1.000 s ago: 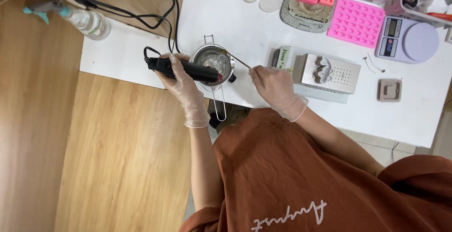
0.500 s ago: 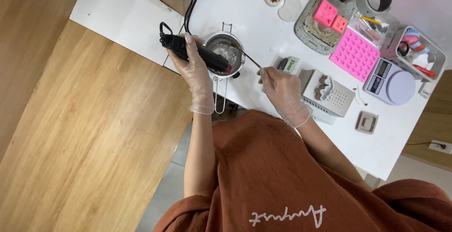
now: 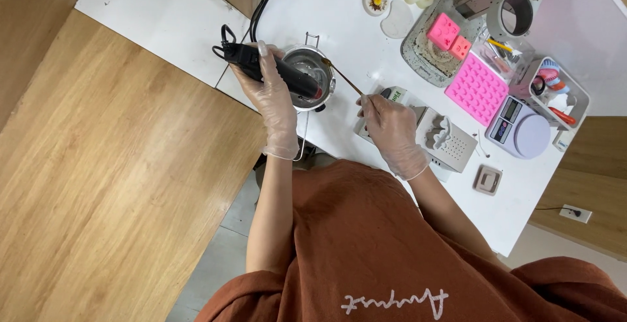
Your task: The recorder cleans a silicone mold and then uses a heat gun and spoon to melt and stir wax in a pot.
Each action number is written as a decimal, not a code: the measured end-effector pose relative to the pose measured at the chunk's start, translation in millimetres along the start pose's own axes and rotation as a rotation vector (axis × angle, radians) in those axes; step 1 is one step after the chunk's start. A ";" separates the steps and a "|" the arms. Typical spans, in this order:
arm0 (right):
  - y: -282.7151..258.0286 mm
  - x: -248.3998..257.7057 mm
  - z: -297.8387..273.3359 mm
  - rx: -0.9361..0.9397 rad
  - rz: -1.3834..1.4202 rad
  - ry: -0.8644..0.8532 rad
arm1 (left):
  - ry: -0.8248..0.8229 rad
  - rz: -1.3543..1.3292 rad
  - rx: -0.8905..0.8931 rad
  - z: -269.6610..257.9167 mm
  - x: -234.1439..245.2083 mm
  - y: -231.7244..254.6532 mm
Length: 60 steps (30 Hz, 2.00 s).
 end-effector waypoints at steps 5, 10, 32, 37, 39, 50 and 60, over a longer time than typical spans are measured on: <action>-7.9 1.7 0.6 0.001 0.018 -0.002 | 0.021 -0.022 0.010 -1.3 -3.2 2.9; -8.5 -0.2 2.9 -0.014 0.005 -0.010 | 0.028 -0.060 0.000 -3.8 -4.9 3.8; -11.6 5.4 27.8 0.135 -0.088 -0.079 | 0.192 -0.008 -0.049 -28.2 -10.9 -17.3; -15.9 11.0 33.0 0.154 -0.074 -0.082 | 0.228 -0.017 -0.071 -33.8 -14.8 -15.8; -15.5 11.9 34.8 0.171 -0.075 -0.089 | 0.240 -0.001 -0.092 -35.4 -15.7 -12.4; -24.1 12.7 40.9 0.158 -0.082 -0.116 | 0.282 -0.093 -0.080 -39.6 -21.9 -11.7; -21.7 11.7 39.8 0.167 -0.054 -0.101 | 0.372 0.033 -0.137 -42.3 -17.3 -16.0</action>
Point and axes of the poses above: each hand's wrist, its own z-axis towards the middle knuckle, its own x-axis out of the back of the hand, y = z × x, the point moved 2 cm from there along z, towards the middle knuckle, and after that the axes turned 14 degrees about z, right-handed, at the moved point
